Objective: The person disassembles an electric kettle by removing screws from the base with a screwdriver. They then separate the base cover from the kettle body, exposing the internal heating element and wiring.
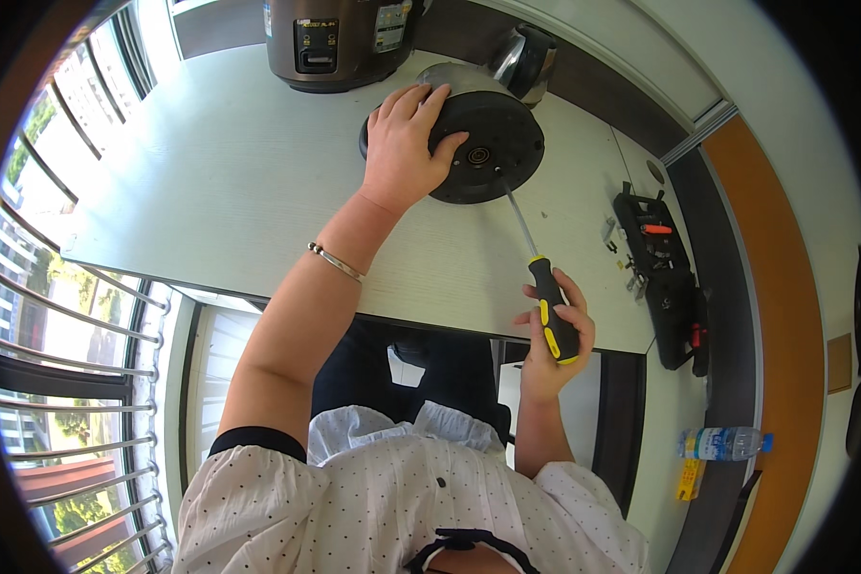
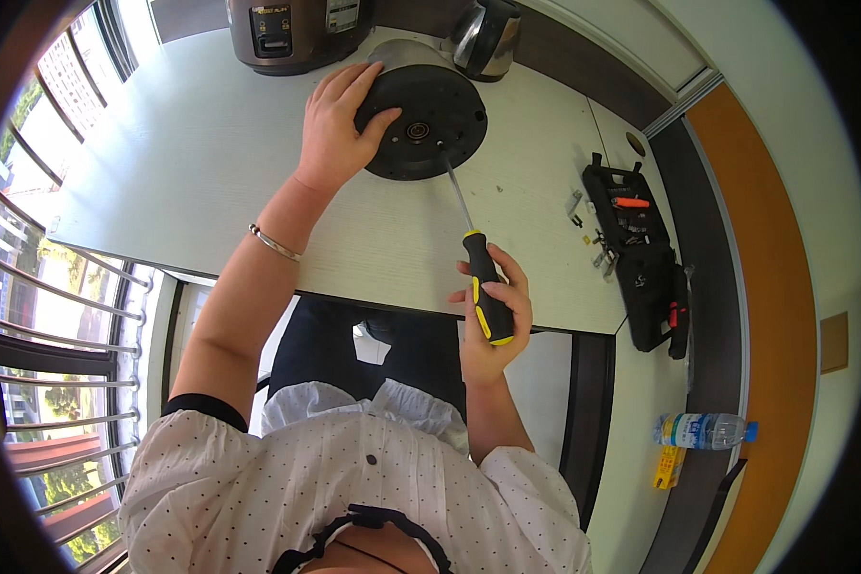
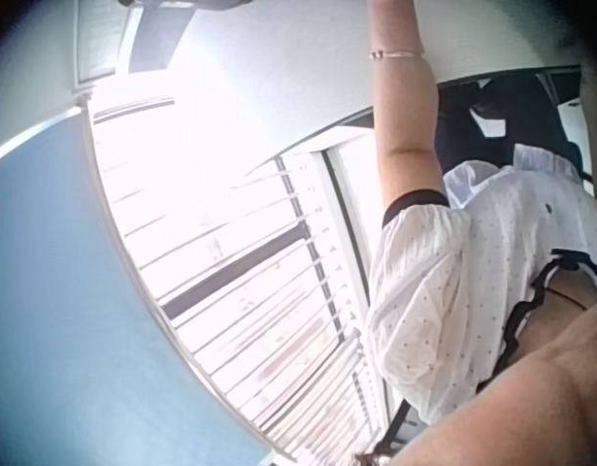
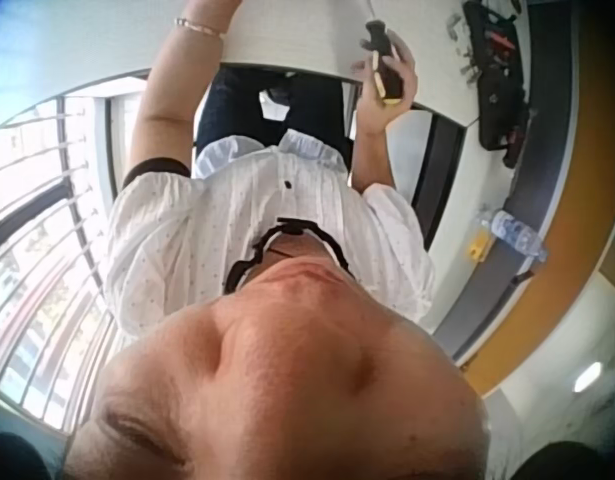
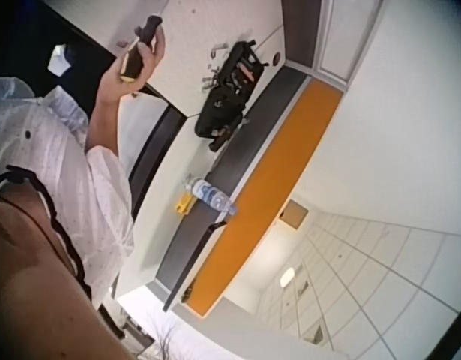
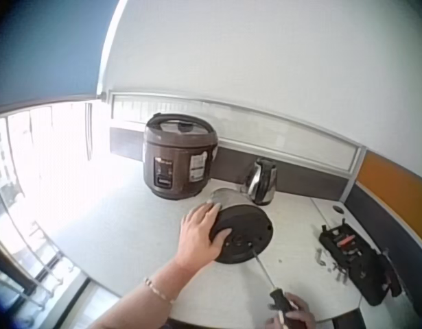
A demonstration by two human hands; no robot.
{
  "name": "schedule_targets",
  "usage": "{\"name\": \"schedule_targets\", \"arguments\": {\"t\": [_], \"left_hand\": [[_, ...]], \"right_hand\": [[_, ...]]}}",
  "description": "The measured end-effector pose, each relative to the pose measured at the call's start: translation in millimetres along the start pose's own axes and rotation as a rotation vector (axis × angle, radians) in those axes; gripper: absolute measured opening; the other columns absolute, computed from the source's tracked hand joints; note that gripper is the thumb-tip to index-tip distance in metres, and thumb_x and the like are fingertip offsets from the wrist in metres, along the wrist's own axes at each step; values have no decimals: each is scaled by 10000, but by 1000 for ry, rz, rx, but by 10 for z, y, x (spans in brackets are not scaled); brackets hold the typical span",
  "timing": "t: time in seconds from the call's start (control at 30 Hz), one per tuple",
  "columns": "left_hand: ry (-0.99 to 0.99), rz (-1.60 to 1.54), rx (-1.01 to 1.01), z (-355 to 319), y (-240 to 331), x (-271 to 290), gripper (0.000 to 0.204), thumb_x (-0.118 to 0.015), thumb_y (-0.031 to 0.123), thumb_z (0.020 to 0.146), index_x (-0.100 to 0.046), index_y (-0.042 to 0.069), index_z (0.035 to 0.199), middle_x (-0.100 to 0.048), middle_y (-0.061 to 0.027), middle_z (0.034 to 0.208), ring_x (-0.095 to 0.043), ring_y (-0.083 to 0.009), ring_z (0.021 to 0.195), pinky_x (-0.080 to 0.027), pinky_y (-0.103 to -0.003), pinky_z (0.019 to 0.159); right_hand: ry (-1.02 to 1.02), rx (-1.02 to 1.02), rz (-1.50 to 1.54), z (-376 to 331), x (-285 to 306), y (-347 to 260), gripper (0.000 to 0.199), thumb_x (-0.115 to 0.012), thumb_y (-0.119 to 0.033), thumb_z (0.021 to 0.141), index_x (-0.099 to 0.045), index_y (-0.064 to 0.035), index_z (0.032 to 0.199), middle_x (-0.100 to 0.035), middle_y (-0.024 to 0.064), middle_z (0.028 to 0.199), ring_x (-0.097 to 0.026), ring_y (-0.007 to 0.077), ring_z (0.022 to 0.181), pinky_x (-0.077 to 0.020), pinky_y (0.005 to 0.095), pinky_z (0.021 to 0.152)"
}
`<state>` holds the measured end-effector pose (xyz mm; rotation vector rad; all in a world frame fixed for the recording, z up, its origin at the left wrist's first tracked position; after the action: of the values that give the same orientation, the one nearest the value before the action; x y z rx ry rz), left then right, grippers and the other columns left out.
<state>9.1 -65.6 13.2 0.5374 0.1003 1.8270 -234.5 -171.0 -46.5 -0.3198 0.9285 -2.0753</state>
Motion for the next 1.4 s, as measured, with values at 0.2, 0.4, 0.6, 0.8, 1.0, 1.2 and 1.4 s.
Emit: {"name": "schedule_targets", "arguments": {"t": [0.2,0.4,0.6,0.8,1.0,1.2,1.4], "left_hand": [[-4,-13,5,6,-23,-14,512,-747,208,741,-601,39,1202,-597,-140,1184,-523,-318,1142,-401,-414,969],[88,131,-99,51,203,156,484,-734,168,731,-616,53,1186,-605,-112,1124,-520,-332,1107,-405,-413,946],[23,-184,-475,-76,667,258,447,-706,88,663,-658,81,1107,-573,-69,975,-538,-273,909,-418,-391,850],[-237,-281,-580,-316,951,-69,363,-651,67,690,-688,81,1050,-556,-60,907,-549,-234,865,-457,-353,764],[-291,-261,-654,-403,1010,-148,324,-627,72,665,-692,69,983,-569,-35,883,-558,-208,853,-468,-327,723],[-300,-216,-681,-432,1047,-173,249,-657,84,645,-684,67,892,-581,-20,857,-564,-195,847,-464,-316,711],[-231,-198,-727,-432,1080,-161,253,-662,90,626,-676,53,876,-547,-16,819,-546,-181,827,-450,-312,701]], "right_hand": [[-1,-64,56,5,8,50,397,-573,129,760,-537,-61,1107,-464,224,1305,-611,337,1051,-566,336,770],[-15,-67,36,-2,35,74,469,-598,60,742,-501,-55,1186,-465,220,1301,-604,310,1044,-524,365,815],[-7,-70,67,35,-8,33,452,-614,5,776,-459,-43,1199,-471,224,1291,-597,294,1046,-513,348,816],[-94,-33,2,85,-49,-31,421,-638,26,761,-467,-36,1140,-476,231,1287,-584,283,1067,-506,332,825],[-158,-25,-79,88,-49,-94,420,-632,76,741,-475,-19,1119,-478,237,1283,-549,270,1119,-468,312,881],[-120,-46,-120,71,-9,-95,428,-668,91,728,-489,-15,1103,-472,220,1292,-523,231,1118,-444,306,925],[-58,-43,-192,12,5,-145,430,-694,89,743,-501,2,1117,-461,209,1294,-589,180,1005,-490,259,849]]}}
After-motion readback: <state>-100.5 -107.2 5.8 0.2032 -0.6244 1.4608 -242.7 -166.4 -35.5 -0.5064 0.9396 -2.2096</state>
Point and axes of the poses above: each hand's wrist, its own z-axis towards the middle knuckle, its own x-axis out of the back of the hand, y = z × x, the point moved 8 cm from there along z, towards the middle knuckle
